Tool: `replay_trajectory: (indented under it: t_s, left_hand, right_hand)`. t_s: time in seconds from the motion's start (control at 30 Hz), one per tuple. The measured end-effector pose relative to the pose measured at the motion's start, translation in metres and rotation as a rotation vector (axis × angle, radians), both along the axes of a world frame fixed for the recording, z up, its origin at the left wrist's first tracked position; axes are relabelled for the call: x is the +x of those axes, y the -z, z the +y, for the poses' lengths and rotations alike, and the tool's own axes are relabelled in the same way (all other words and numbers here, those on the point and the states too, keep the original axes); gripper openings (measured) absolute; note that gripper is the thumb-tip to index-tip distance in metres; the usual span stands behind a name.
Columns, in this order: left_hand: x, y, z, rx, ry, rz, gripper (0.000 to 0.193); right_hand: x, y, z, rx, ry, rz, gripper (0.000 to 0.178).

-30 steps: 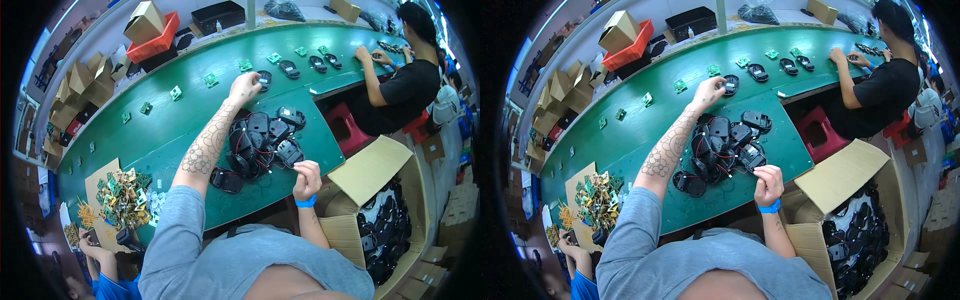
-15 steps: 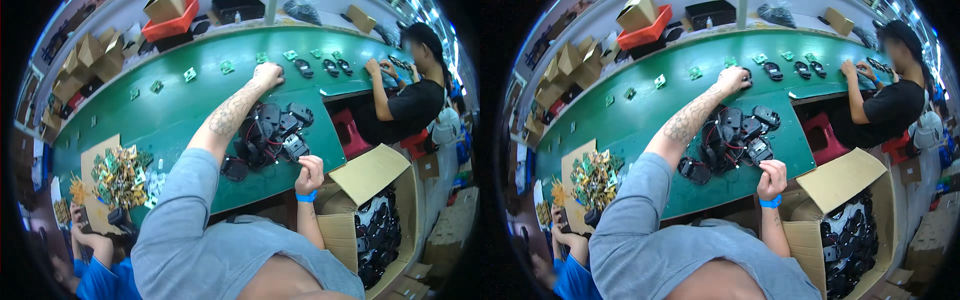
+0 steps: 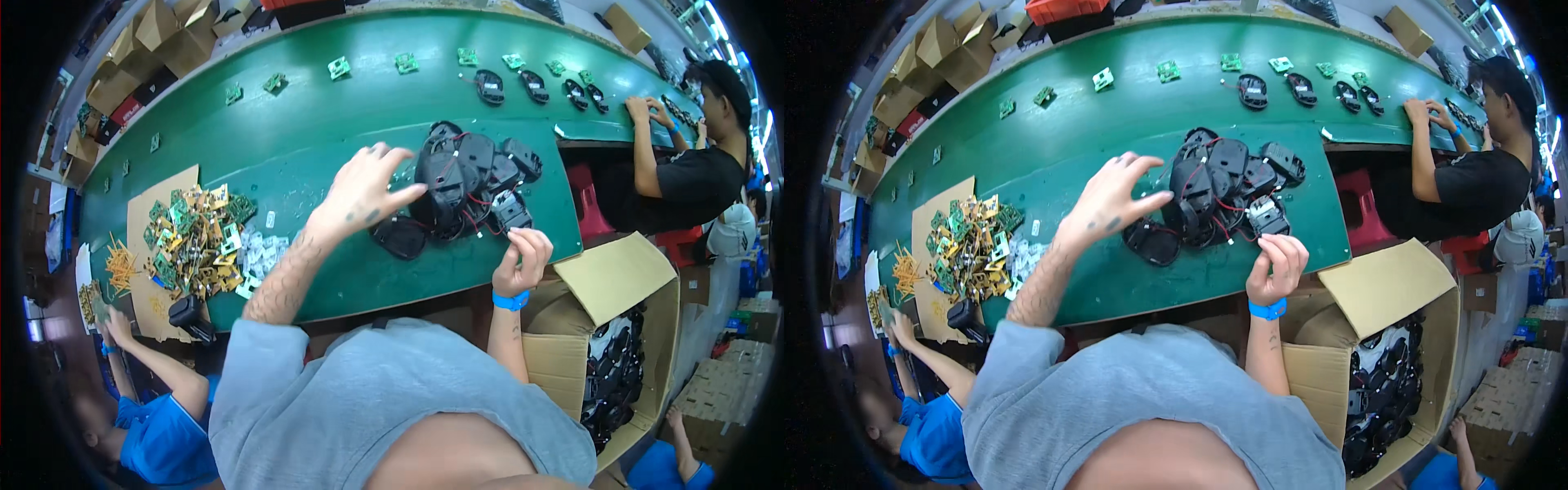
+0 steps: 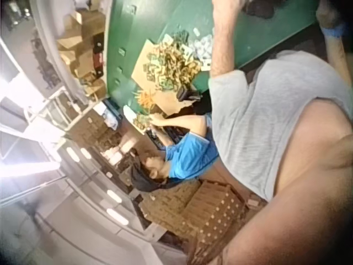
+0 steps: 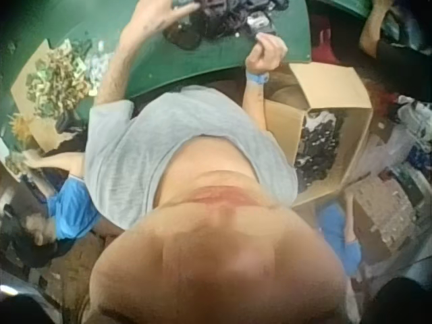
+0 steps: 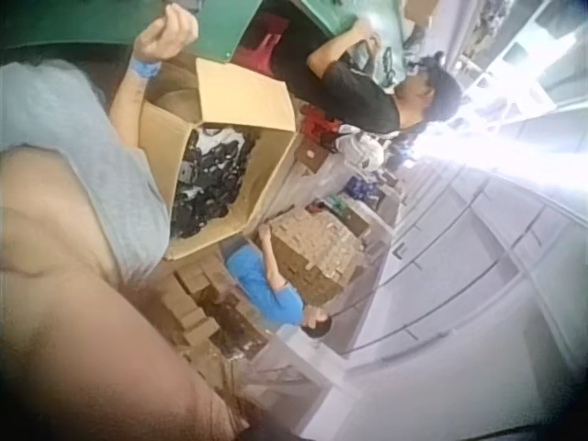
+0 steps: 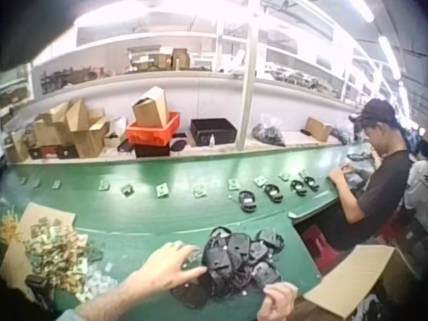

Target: Assembling plastic housings for electronic devices and organizing components on a production line.

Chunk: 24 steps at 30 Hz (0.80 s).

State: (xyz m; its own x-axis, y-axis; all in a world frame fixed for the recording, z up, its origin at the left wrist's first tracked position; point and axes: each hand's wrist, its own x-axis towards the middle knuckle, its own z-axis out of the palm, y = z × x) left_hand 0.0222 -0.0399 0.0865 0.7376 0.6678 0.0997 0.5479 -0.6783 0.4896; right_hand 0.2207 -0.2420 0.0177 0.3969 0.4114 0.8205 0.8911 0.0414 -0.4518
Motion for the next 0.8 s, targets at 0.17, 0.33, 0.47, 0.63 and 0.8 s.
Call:
replay_trajectory:
  t_s: [0.17,0.33,0.47,0.63,0.8]
  left_hand:
    - [-0.054,0.029,-0.032,-0.15,0.02,-0.008,0.05]
    - [-0.09,0.029,-0.041,-0.132,-0.078,-0.041,0.05]
    - [-0.114,0.028,-0.041,0.036,-0.16,-0.187,0.042]
    - [-0.165,0.03,-0.032,0.095,-0.607,-0.227,0.024]
    - [-0.18,0.035,-0.018,-0.04,-0.787,-0.025,0.012]
  right_hand:
    - [-0.041,-0.01,0.007,-0.041,-0.156,-0.007,0.017]
    - [-0.082,-0.013,0.014,-0.133,-0.545,0.042,0.024]
    - [-0.118,-0.001,0.032,-0.359,-0.755,0.123,0.031]
    - [-0.136,0.002,0.031,-0.57,-0.667,0.017,0.04]
    - [-0.136,0.002,0.034,-0.602,-0.682,0.017,0.044]
